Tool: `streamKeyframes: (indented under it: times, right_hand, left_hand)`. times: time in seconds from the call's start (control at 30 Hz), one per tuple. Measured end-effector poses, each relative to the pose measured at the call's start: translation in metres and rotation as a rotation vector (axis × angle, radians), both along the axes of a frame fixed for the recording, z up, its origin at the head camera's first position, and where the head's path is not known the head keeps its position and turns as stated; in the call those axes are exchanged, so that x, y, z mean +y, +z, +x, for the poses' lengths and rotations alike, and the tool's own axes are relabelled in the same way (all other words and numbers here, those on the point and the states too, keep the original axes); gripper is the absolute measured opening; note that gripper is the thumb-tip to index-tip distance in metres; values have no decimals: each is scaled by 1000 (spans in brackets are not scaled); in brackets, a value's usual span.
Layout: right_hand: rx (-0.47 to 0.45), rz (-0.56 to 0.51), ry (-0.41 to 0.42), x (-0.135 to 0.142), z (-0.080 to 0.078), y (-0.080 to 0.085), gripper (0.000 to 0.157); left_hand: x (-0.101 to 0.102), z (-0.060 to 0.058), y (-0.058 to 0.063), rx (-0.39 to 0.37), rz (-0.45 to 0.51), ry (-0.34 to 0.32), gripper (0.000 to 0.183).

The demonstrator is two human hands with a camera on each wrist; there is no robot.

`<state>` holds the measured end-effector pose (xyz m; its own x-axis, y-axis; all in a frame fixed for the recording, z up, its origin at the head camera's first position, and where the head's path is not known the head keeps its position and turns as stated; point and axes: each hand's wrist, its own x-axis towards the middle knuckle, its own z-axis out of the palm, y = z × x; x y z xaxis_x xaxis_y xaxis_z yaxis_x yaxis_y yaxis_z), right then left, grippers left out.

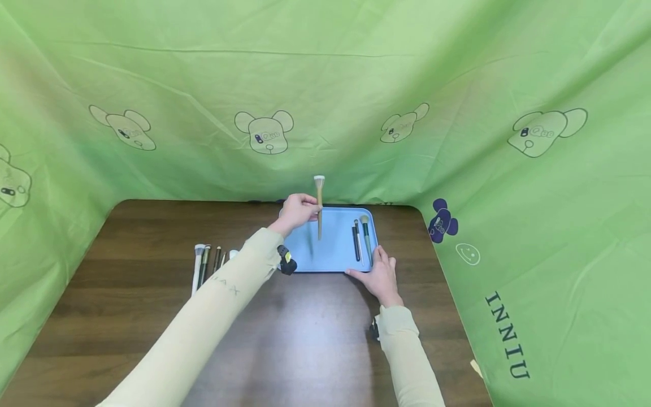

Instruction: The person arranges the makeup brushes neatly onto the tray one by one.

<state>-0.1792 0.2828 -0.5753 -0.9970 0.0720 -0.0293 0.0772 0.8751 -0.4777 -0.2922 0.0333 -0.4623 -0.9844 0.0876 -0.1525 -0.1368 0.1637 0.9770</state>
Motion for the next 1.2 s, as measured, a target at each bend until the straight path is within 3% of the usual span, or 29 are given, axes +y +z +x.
streamKeyframes:
  times: [0.3, 0.5, 0.73, 0.97, 1.2]
  right_hand:
    - [8, -17, -4, 2, -1, -2, 121]
    - [15, -15, 2, 3, -2, -4, 119]
    - [-4, 0, -3, 3, 0, -2, 120]
    - [10, 9, 5, 3, 0, -4, 119]
    - [26, 8, -1, 4, 0, -5, 119]
  left_hand:
    - [21, -3, -3, -81, 47, 23, 16]
    - [34, 1, -19, -88, 103, 61, 16]
    - [49, 17, -44, -83, 124, 69, 18]
    - [56, 33, -61, -64, 21, 68, 17]
    - [61, 39, -71, -48, -62, 64, 16]
